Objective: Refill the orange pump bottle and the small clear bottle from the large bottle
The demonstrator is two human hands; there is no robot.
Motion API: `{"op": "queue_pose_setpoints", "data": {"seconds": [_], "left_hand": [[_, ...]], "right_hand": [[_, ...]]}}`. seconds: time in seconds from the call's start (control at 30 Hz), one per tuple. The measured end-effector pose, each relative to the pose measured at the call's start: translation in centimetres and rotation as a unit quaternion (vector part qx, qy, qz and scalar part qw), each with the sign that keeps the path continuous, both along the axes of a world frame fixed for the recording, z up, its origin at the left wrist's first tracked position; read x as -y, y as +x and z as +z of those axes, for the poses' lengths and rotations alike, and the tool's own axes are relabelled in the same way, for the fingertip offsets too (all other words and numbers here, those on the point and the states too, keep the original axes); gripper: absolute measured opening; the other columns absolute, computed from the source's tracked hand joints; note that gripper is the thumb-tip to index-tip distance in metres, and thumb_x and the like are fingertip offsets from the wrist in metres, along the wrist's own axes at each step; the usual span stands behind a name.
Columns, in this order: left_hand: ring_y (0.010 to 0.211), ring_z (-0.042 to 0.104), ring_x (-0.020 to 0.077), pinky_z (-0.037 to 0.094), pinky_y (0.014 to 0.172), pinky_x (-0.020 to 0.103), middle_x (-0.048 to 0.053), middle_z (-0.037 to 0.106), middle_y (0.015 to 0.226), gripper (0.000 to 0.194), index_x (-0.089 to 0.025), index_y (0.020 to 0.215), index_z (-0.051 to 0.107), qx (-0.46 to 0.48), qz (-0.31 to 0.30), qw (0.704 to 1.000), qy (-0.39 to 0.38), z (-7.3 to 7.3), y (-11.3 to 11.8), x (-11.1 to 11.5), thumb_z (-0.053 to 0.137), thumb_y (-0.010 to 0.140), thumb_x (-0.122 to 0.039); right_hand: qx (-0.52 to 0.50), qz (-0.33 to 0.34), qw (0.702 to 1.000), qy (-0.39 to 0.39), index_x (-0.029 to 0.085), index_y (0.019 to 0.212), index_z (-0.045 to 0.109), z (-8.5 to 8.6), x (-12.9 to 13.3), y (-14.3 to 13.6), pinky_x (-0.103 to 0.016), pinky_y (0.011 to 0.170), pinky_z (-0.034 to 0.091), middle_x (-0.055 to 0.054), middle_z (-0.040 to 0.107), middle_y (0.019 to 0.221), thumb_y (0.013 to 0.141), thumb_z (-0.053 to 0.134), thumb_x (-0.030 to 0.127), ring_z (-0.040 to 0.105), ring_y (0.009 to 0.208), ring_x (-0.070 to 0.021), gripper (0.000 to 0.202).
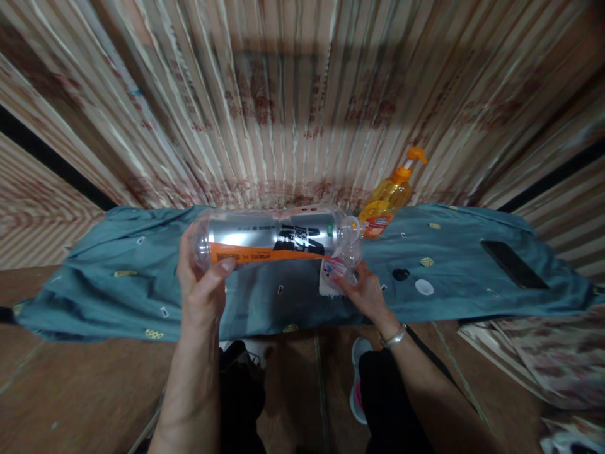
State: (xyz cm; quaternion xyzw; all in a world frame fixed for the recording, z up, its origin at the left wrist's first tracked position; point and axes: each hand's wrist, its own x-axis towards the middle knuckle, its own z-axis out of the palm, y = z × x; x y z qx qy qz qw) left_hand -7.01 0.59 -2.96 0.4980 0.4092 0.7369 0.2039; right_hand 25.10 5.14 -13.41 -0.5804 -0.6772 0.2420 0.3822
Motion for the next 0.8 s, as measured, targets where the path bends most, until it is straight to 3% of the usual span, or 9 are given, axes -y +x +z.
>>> {"op": "queue_pose_setpoints", "data": {"seconds": [0.37, 0.8], "left_hand": [[0.133, 0.064, 0.0394, 0.041, 0.128, 0.066, 0.006, 0.073, 0.132, 0.079, -0.031, 0.123, 0.078, 0.068, -0.023, 0.997, -0.031, 0.28, -0.45, 0.07, 0.103, 0.052, -0.054], [0.132, 0.065, 0.0379, 0.044, 0.125, 0.064, 0.006, 0.071, 0.133, 0.073, -0.032, 0.128, 0.076, 0.033, -0.024, 0.999, -0.014, -0.12, -0.78, 0.15, 0.099, 0.062, -0.053]], "right_hand": [[0.001, 0.003, 1.000, -0.004, 0.018, 0.121, 0.068, -0.05, 0.02, 0.02, -0.045, 0.078, 0.062, -0.017, 0.084, 0.105, 0.086, 0.070, 0.064, 0.081, 0.096, -0.0381, 0.058], [0.003, 0.004, 1.000, -0.002, 0.018, 0.122, 0.068, 0.25, 0.01, 0.08, -0.045, 0.080, 0.063, -0.017, 0.084, 0.107, 0.085, 0.070, 0.064, 0.081, 0.096, -0.0377, 0.059]]}}
